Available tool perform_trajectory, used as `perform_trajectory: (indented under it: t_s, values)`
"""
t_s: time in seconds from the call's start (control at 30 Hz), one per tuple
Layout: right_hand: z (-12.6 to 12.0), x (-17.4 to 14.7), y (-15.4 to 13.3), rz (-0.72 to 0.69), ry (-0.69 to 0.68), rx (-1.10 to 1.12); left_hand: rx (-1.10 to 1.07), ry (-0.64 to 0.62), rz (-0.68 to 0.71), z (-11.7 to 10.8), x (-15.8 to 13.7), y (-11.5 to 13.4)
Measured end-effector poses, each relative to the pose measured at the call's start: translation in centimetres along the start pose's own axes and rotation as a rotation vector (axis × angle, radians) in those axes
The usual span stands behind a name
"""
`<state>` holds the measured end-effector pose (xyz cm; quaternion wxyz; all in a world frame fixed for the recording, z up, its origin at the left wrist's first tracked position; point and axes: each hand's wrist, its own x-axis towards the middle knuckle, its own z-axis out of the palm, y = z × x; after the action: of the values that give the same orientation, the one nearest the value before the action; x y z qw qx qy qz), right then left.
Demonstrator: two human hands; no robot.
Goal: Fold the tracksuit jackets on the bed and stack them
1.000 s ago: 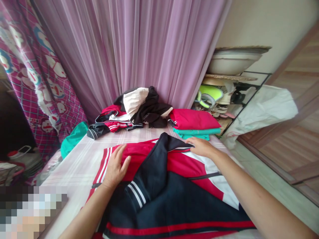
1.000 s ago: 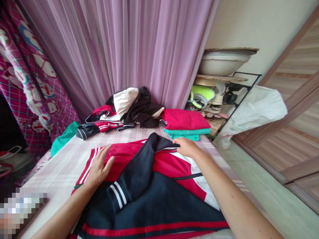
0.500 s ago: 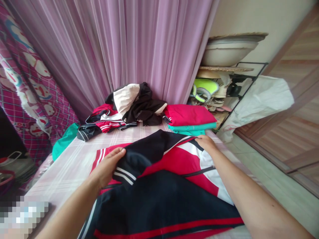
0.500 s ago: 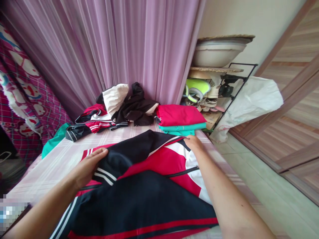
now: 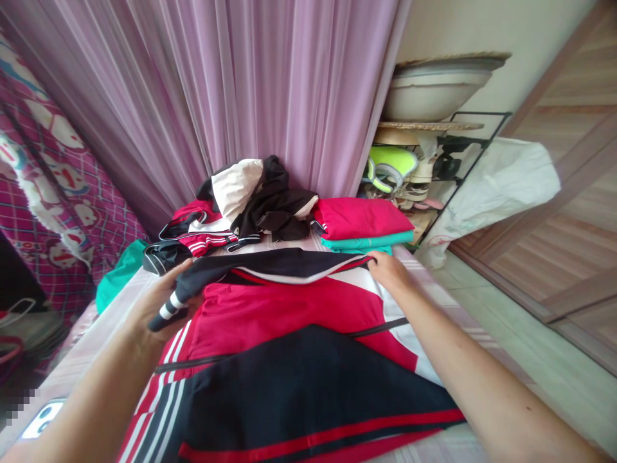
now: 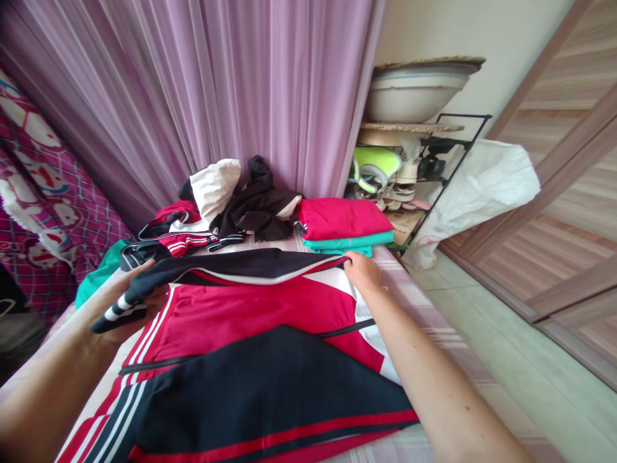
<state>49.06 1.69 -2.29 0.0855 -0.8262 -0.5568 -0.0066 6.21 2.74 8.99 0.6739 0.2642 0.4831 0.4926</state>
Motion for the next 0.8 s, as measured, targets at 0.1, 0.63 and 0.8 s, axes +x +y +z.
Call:
perform_trajectory:
  t_s: [0.1, 0.63, 0.8]
  values:
    - [-1.1, -0.6, -0.6, 0.017, -0.039, 0.036, 0.06, -0.046, 0.027, 1.9, -1.1, -0.3]
    - [-10.5, -11.8, -11.6, -0.67, 0.265, 0.914, 0.594, -0.383, 0.331, 5.3, -2.3, -2.2]
    - [-12.7, -10.4, -7.2, -0.276, 0.244, 1.213, 1.57, -0.008, 0.605, -2.6, 4.9, -1.7]
